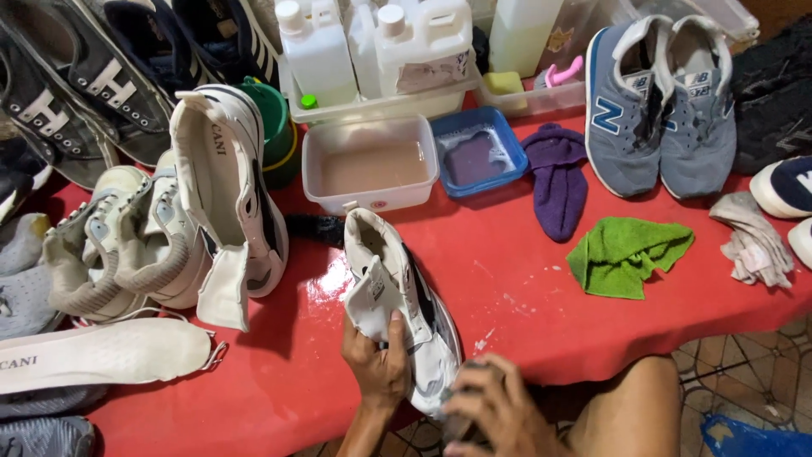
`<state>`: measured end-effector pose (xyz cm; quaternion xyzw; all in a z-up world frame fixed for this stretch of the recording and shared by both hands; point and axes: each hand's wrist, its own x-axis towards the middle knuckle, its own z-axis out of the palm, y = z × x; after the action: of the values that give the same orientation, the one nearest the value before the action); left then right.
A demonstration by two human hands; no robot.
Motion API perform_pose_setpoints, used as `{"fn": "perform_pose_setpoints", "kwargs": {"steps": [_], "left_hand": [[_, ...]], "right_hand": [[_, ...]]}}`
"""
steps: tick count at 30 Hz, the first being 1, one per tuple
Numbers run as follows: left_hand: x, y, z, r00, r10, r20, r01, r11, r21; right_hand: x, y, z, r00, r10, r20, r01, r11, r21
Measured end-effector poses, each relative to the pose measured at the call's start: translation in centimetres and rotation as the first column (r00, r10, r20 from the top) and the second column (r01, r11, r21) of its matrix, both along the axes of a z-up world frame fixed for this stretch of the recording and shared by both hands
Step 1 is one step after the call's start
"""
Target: The person scrubs the interior and exterior of a white sneaker using a dark brush and a green cloth. The person dips the brush into a container of soapy water and wipes the shoe with the cloth.
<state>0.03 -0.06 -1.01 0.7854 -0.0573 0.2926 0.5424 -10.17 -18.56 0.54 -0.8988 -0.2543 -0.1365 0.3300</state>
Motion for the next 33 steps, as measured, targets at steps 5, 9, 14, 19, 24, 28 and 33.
{"fn": "perform_pose_setpoints", "kwargs": {"steps": [5, 9, 14, 19, 24, 28, 33], "left_hand": [[0.3, 0.0, 0.6, 1.000, 0.002, 0.026, -0.002, 1.000, -0.005], [0.1, -0.1, 0.4, 0.999, -0.005, 0.033, 0.006, 1.000, -0.009], [-0.1, 0.0, 0.2, 1.000, 0.004, 0.025, -0.004, 1.000, -0.002], [-0.2, -0.1, 1.4, 1.000, 0.000, 0.012, 0.000, 1.000, -0.013], [-0.1, -0.1, 0.6, 0.999, 0.009, 0.042, -0.008, 1.000, -0.007], [-0.1, 0.1, 0.3, 0.999, 0.007, 0.034, -0.007, 1.000, 0.007], [-0.3, 0.0, 0.5, 1.000, 0.020, 0.008, -0.020, 1.000, 0.024]], "right_hand": [[0.3, 0.6, -0.4, 0.994, -0.108, 0.013, 0.107, 0.993, 0.057], [0.8, 0.4, 1.0, 0.995, -0.097, 0.010, 0.098, 0.995, -0.010], [-0.3, 0.9, 0.0, 0.999, 0.030, 0.018, -0.030, 0.999, -0.027], [0.4, 1.0, -2.2, 0.995, -0.002, 0.100, 0.000, 1.000, 0.013], [0.6, 1.3, 0.5, 0.991, -0.133, 0.004, 0.133, 0.991, 0.024], [-0.9, 2.5, 0.7, 0.981, -0.058, 0.186, 0.081, 0.989, -0.122], [-0.6, 1.8, -1.7, 0.980, -0.189, 0.060, 0.185, 0.981, 0.056]]}}
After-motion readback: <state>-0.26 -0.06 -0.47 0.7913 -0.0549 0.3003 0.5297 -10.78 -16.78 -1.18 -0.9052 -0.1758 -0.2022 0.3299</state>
